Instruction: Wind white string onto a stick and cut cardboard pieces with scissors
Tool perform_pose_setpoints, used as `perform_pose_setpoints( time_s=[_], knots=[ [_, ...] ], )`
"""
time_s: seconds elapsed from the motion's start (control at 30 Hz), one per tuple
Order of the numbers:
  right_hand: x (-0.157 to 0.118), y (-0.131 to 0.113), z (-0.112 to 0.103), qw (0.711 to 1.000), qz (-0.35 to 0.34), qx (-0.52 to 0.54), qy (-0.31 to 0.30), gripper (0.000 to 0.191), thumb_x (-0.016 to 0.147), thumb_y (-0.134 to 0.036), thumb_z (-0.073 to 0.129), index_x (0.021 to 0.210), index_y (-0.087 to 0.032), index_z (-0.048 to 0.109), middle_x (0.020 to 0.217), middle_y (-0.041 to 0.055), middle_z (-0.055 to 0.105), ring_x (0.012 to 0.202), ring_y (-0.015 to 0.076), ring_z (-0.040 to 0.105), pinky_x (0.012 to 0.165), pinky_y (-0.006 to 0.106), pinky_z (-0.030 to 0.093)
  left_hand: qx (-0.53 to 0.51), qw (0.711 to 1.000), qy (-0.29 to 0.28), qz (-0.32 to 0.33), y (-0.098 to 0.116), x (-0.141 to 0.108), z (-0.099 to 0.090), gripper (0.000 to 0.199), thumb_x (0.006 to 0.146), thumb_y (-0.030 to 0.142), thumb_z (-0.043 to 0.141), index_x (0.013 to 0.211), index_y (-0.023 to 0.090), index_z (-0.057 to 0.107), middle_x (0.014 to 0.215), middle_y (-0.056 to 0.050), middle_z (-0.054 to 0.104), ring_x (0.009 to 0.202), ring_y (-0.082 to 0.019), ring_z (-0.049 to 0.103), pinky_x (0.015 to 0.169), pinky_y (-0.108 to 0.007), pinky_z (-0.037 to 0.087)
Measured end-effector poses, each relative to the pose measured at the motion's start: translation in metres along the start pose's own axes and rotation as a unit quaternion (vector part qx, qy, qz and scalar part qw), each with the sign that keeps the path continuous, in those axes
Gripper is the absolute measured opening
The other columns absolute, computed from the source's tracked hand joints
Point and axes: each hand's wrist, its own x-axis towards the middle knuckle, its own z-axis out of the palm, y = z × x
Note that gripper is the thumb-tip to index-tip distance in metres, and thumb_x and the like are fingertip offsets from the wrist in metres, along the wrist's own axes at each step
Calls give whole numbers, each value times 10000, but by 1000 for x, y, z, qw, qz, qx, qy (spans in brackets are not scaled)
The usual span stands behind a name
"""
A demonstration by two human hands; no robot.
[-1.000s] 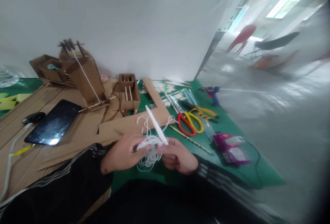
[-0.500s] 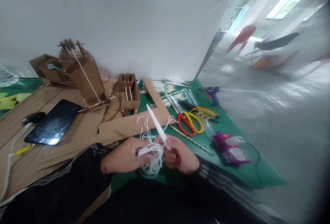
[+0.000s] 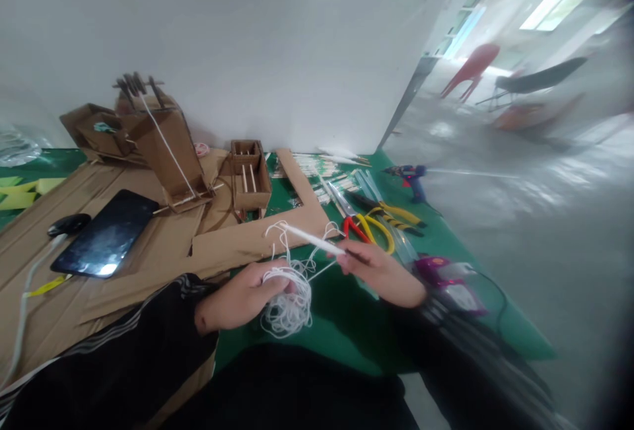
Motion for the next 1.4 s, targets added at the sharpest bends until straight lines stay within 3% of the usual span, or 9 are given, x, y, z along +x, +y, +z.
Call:
perform_pose_setpoints(
  time_s=[0.27, 0.47, 0.57, 0.83, 0.97, 1.1, 1.17, 1.27, 1.4],
  knots=[
    [-1, 18, -10, 968, -71, -237, 36, 232, 909, -256, 499, 1051, -203, 674, 981, 88, 709, 916, 252, 627, 840, 408, 448, 205, 976, 45, 53, 4, 0, -4, 228, 933, 316, 463, 1008, 201, 645, 996, -31, 658, 916, -199, 590, 820, -275, 438],
    [1, 19, -16, 962, -87, -257, 0, 246, 939, -244, 455, 1070, -225, 663, 1018, 88, 680, 981, 252, 595, 870, 425, 437, 236, 966, 102, 32, 1, -2, -6, 239, 943, 349, 414, 883, 188, 581, 869, -10, 632, 789, -179, 564, 718, -268, 411],
    [3, 14, -11, 964, -99, -245, -20, 240, 938, -225, 461, 1070, -230, 662, 1016, 86, 660, 987, 249, 580, 891, 435, 426, 210, 973, 90, 23, 1, -2, -6, 277, 956, 370, 381, 792, 192, 516, 739, 22, 564, 681, -149, 517, 641, -251, 379],
    [19, -13, 13, 971, -182, -46, -149, 215, 952, -232, 475, 1041, -154, 654, 954, 89, 646, 893, 186, 593, 836, 335, 464, 53, 998, 10, 18, 2, 2, -5, 325, 963, 423, 385, 803, 175, 518, 692, 29, 490, 623, -116, 462, 601, -233, 383],
    [25, -25, 28, 961, -163, 67, -215, 226, 956, -289, 486, 986, -129, 644, 888, 55, 620, 787, 149, 569, 748, 278, 459, 49, 998, 22, 21, -1, 2, -2, 293, 954, 393, 419, 845, 165, 567, 752, 5, 547, 672, -127, 503, 614, -235, 403],
    [26, -27, 39, 957, -112, 156, -218, 253, 935, -366, 529, 936, -129, 618, 824, 18, 581, 743, 135, 526, 708, 264, 425, 96, 994, 60, 2, -8, 1, -1, 239, 942, 372, 426, 898, 184, 567, 767, -5, 583, 673, -147, 545, 617, -259, 437],
    [25, -24, 41, 950, -83, 217, -210, 290, 913, -417, 556, 922, -131, 603, 792, 5, 555, 714, 129, 503, 675, 258, 411, 167, 976, 134, 38, -12, -1, -1, 263, 874, 366, 552, 1084, 208, 545, 983, -50, 618, 864, -204, 593, 745, -318, 476],
    [24, -20, 43, 937, -50, 287, -192, 338, 875, -470, 598, 934, -137, 579, 774, -7, 522, 667, 115, 469, 627, 248, 392, 256, 923, 248, 146, -12, -3, -1, 555, 775, 295, 675, 1264, 218, 423, 1246, -114, 524, 1120, -262, 524, 928, -404, 439],
    [25, -18, 46, 939, -40, 295, -172, 337, 864, -467, 617, 932, -142, 555, 765, -15, 501, 652, 107, 450, 611, 241, 382, 316, 904, 180, 227, -3, -7, -1, 232, 812, 185, 612, 1034, 223, 553, 981, -36, 634, 942, -204, 582, 890, -365, 442]
  ],
)
